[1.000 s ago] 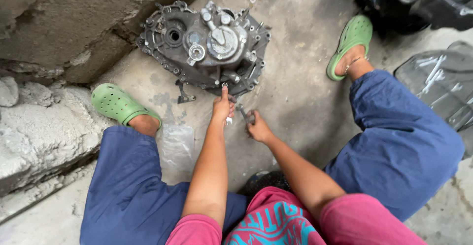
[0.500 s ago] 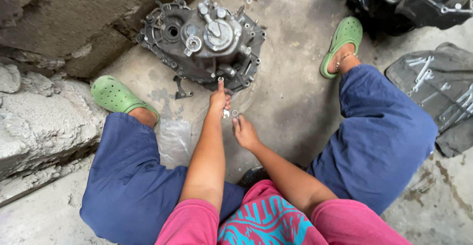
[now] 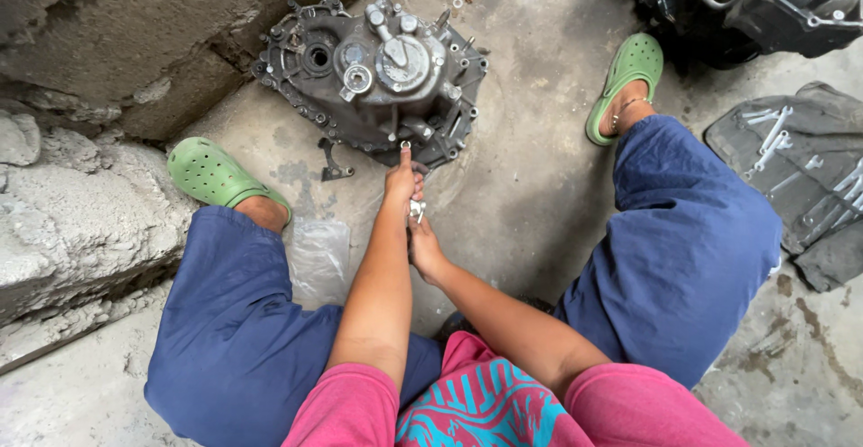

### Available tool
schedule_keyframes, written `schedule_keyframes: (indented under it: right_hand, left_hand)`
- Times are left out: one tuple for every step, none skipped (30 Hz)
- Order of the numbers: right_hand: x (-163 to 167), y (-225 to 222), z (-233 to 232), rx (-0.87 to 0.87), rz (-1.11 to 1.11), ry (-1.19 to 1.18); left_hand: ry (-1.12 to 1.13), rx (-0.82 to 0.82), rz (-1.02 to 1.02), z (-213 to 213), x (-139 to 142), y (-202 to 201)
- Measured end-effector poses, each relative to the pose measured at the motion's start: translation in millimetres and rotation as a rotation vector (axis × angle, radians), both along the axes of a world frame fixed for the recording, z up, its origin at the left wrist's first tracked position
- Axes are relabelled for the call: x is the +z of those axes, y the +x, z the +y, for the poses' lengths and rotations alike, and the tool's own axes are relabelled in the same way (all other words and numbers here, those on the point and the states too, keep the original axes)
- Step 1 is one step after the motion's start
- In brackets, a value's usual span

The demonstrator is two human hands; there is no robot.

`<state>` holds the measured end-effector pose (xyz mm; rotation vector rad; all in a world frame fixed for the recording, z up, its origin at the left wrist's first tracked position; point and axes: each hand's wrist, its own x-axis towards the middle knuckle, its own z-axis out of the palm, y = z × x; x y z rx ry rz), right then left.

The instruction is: The person sits on the floor and uses a wrench to loosen and remove bolts from a disassembled engine casing. They repeatedly reposition the wrench and adjust their grip to access different fasteners on the component.

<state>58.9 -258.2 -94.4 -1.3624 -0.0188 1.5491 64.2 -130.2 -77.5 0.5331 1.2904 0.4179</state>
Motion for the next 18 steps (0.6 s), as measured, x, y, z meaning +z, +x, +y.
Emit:
schedule_keyframes:
  right_hand:
    - [1, -1, 1, 0.023, 0.027, -0.026]
    - [3, -1, 2, 0.039, 0.053, -0.056]
    - [5, -1, 2, 0.058, 0.074, -0.082]
    - [8, -1, 2, 0.056, 0.069, -0.049]
    - [12, -4, 1, 0.053, 0.067, -0.016]
    - [15, -6, 0, 0.045, 0.069, 0.015]
    - [18, -7, 0, 0.033, 0.061, 0.026]
    - [21, -9, 0, 0.028, 0.051, 0.036]
    - [24, -10, 0, 0.023, 0.039, 0.044]
    - [25, -11, 0, 0.032, 0.004, 0.066]
    - [26, -11, 2, 0.045, -0.031, 0.089]
    - [26, -11, 6, 0.062, -0.064, 0.116]
    - [26, -12, 6, 0.077, -0.082, 0.109]
    - [27, -15, 7, 0.081, -0.105, 0.106]
    - [25, -13, 12, 0.08, -0.135, 0.108]
    - [24, -13, 18, 0.005, -0.045, 0.087]
    - [23, -17, 21, -0.063, 0.054, 0.056]
    - [22, -21, 22, -0.132, 0.156, 0.019]
  left_hand:
    - [0.003, -0.003, -0.024, 0, 0, -1]
    - [0.003, -0.012, -0.048, 0, 1, -1]
    - [0.005, -0.019, -0.078, 0, 0, -1]
    - [0.005, -0.014, -0.072, 0, 1, -1]
    - [0.006, -0.01, -0.061, 0, 2, -1]
    - [0.003, -0.011, -0.048, 0, 3, -1]
    - [0.002, -0.013, -0.048, -1, 4, -2]
    - [-0.001, -0.009, -0.05, -1, 4, -2]
    - [-0.005, -0.004, -0.055, -2, 5, -2]
    - [0.001, -0.01, -0.068, -2, 5, -1]
    - [0.008, -0.013, -0.081, -3, 4, -1]
    - [0.018, -0.01, -0.092, -3, 4, -1]
    - [0.009, 0.009, -0.049, -3, 4, -1]
    - [0.005, 0.017, -0.01, -3, 4, -1]
    - [0.007, 0.022, 0.022, -2, 4, 1]
    - [0.013, 0.012, -0.019, 0, 5, 2]
    - [0.008, 0.01, -0.052, -1, 5, 1]
    - [-0.004, 0.006, -0.08, -1, 7, 0]
